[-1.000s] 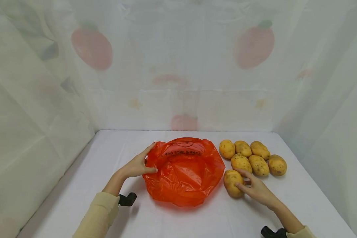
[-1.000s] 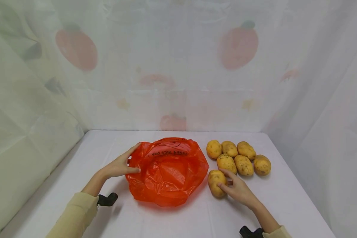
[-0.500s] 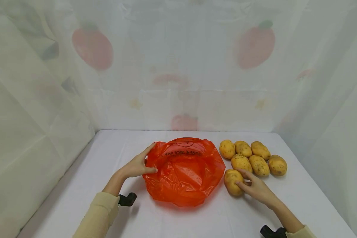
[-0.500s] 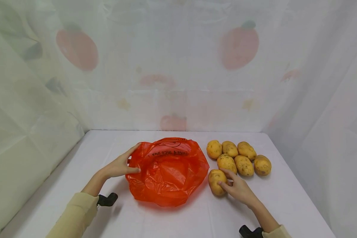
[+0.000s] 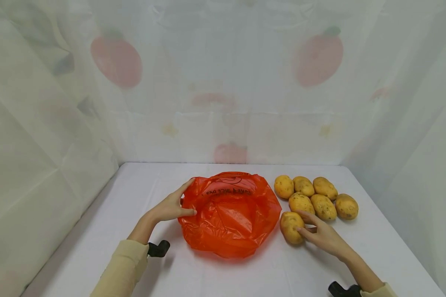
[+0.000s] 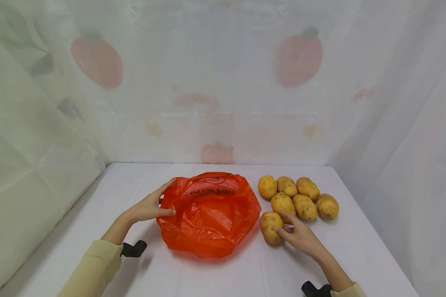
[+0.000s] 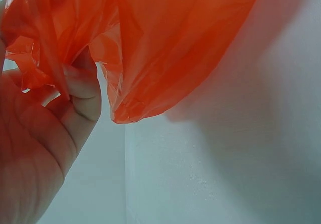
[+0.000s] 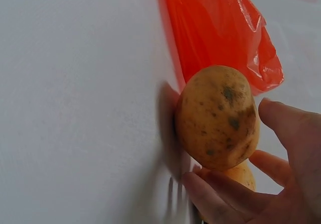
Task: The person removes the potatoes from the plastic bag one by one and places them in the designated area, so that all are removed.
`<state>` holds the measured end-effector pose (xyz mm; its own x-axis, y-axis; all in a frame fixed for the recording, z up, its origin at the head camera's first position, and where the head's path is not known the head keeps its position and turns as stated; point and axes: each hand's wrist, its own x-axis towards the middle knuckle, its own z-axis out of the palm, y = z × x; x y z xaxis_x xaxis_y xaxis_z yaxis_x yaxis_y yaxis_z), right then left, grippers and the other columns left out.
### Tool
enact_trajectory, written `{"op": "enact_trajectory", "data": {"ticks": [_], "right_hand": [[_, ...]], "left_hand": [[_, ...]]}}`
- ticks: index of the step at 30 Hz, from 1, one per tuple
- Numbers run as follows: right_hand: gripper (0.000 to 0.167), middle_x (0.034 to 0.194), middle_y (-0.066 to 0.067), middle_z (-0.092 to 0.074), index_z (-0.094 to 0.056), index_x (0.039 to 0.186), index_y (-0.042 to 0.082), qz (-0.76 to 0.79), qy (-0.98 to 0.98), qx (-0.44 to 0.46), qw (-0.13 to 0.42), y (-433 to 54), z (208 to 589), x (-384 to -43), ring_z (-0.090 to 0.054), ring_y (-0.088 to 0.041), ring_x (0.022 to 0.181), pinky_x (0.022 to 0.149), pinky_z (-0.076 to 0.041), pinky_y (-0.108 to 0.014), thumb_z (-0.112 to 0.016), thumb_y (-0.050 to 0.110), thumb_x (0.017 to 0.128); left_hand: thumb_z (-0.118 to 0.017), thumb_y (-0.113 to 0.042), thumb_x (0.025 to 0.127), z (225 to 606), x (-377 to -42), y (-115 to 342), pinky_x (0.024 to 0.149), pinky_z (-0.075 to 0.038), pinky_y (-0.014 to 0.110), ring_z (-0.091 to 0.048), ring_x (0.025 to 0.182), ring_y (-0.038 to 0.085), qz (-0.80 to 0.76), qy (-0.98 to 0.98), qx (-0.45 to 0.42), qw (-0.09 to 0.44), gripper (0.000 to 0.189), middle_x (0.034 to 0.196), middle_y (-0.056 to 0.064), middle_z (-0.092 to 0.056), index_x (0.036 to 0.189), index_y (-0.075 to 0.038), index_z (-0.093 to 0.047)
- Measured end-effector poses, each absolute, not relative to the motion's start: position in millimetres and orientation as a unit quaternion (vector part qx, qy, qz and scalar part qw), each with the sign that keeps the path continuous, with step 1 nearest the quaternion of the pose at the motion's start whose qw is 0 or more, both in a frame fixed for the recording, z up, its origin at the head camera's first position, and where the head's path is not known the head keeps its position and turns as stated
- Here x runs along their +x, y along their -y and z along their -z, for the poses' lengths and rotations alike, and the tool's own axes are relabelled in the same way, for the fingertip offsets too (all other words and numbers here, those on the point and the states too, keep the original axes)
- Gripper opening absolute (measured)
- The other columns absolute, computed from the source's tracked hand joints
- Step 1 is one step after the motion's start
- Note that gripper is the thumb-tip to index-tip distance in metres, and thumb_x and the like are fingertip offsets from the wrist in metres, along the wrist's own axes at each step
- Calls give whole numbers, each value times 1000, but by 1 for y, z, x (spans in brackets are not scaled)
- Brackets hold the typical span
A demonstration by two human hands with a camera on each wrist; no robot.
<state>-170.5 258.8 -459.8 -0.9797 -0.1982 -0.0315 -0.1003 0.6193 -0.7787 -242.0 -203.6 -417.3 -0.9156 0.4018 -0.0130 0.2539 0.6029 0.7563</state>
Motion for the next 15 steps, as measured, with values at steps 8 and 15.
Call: {"op": "enact_trajectory", "data": {"ticks": [8,15], "right_hand": [[54,127,-24,-51,-46,131,8,405,-906,-118,23,-264,450,-167,-62,-33,99,69,-55,-28,-64,31,86],[40,111,-19,-62,-52,123,0,367,-911,-170,-81,-260,442,-173,-63,-32,94,76,-54,-37,-64,13,86]], "left_hand": [[-75,-32,75,419,-244,207,92,-44,51,-44,121,30,-408,-889,185,91,96,148,5,-28,146,-41,-10],[-72,-31,78,406,-234,203,96,-38,57,-37,127,34,-402,-892,194,77,93,150,8,-23,148,-33,-10]]}}
